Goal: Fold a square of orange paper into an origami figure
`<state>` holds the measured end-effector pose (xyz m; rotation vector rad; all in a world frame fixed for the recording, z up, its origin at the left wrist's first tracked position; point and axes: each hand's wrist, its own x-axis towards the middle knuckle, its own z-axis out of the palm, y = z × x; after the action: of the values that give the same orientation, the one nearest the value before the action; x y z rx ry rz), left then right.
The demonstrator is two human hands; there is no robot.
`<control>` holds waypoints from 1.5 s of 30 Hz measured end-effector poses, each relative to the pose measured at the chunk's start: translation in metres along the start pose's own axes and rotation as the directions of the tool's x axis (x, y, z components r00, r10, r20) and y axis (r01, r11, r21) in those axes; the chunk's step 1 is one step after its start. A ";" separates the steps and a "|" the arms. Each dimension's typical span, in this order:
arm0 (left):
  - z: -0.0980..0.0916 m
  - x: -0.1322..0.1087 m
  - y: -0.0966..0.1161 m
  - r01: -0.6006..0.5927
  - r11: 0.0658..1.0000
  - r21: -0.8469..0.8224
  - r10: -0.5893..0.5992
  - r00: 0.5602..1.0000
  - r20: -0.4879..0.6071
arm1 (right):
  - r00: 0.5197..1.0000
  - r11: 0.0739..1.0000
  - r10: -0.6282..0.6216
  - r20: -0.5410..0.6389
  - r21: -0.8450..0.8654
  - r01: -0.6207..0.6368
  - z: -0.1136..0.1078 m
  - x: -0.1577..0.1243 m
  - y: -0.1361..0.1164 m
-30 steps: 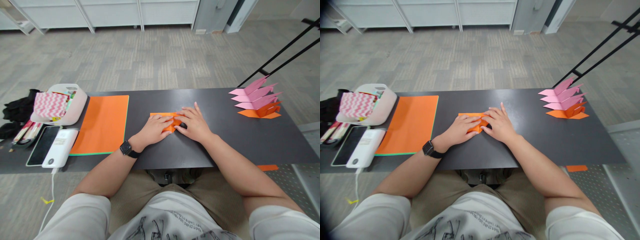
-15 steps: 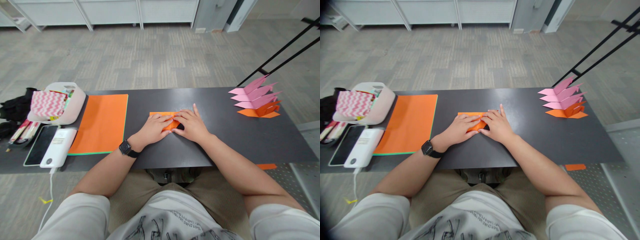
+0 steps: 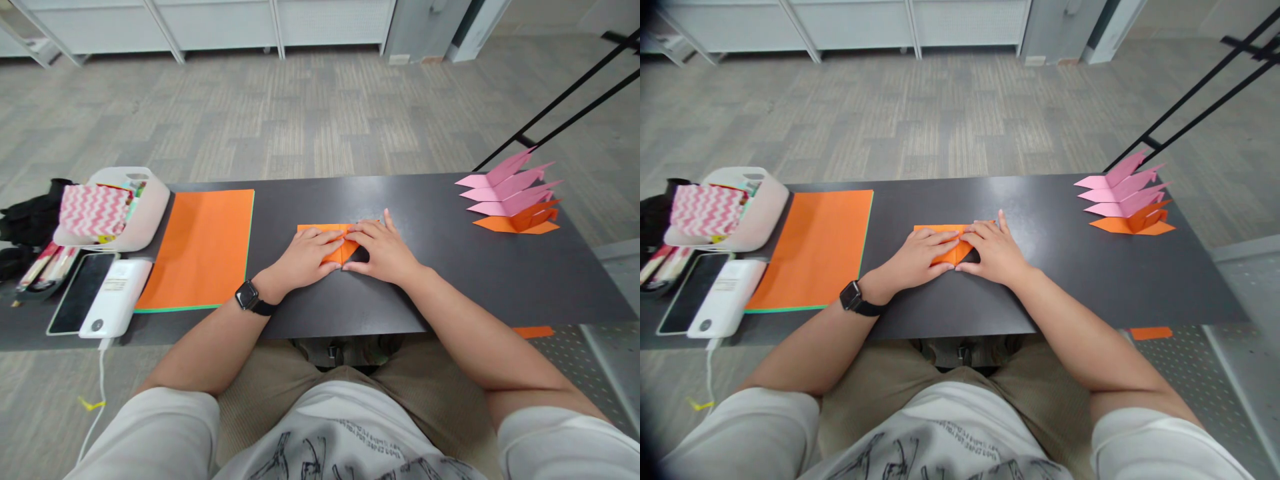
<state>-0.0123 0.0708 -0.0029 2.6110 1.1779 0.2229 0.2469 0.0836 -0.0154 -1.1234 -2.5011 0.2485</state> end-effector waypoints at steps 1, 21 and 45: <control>0.000 0.000 0.000 0.000 1.000 -0.003 0.000 1.000 0.000 | 1.000 1.000 -0.011 -0.008 0.022 0.012 -0.002 0.000 0.003; 0.000 -0.001 0.001 0.007 1.000 0.006 -0.007 1.000 0.007 | 0.999 0.999 0.007 -0.047 -0.033 -0.009 0.002 0.001 0.009; -0.002 0.000 0.002 0.012 0.999 0.031 -0.013 0.999 0.041 | 0.998 0.996 0.070 -0.005 -0.050 -0.070 0.001 -0.002 -0.011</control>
<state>-0.0111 0.0699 -0.0004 2.6211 1.1931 0.1490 0.2406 0.0750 -0.0136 -1.2315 -2.4809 0.2043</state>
